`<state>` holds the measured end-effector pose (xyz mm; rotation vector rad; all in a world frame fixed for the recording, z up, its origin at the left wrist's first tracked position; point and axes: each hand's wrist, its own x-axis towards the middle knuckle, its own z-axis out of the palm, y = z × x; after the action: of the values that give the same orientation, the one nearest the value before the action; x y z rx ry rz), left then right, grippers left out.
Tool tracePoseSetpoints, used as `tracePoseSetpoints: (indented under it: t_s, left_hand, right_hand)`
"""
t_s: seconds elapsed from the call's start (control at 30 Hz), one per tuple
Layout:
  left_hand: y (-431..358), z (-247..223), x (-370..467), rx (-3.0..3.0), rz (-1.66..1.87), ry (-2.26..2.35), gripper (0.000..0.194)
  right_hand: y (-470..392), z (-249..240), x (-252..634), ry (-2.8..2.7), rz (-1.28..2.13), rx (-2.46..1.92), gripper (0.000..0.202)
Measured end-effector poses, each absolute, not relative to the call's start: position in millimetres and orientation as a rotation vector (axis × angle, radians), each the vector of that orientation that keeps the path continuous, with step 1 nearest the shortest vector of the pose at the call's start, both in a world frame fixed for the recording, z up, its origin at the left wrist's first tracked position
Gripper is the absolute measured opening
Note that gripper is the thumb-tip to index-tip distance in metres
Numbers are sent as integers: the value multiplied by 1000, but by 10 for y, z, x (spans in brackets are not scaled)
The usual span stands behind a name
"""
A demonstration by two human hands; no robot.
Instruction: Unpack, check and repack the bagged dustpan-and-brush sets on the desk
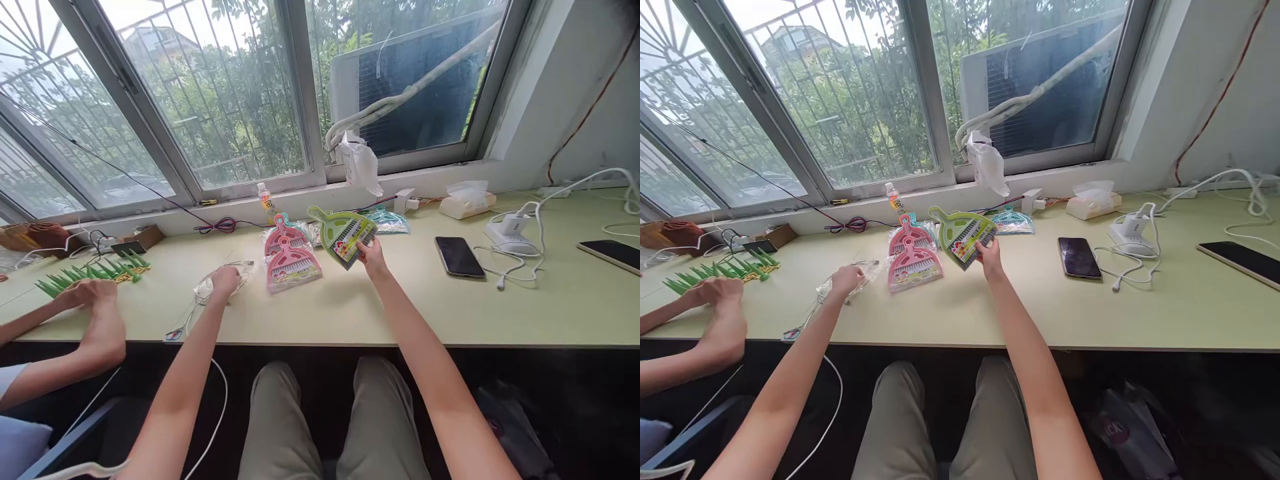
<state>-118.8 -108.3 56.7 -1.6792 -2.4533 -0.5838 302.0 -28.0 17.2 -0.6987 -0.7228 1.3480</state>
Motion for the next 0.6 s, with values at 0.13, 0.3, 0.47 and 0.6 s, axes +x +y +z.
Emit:
tracePoseSetpoints:
  t_s: [0.13,0.3,0.47,0.6]
  left_hand:
    - [-1089,787,-1184,-1492,-416,-2560,11]
    - [-1076,1180,-946,-1175,-828,-2243,25]
    - [-750,1134,-69,-1519,-1211,-2049,14]
    - [-390,717,471,-1727,-1573,-1983,11]
  right_hand:
    - [-256,161,3033,-734,1343,-718,48]
    - [-240,160,3005,-726,1320,-769,48]
    - [-290,182,3030,-725,1247,-741,46]
    - [-320,256,3103,-751,1231,-699,46]
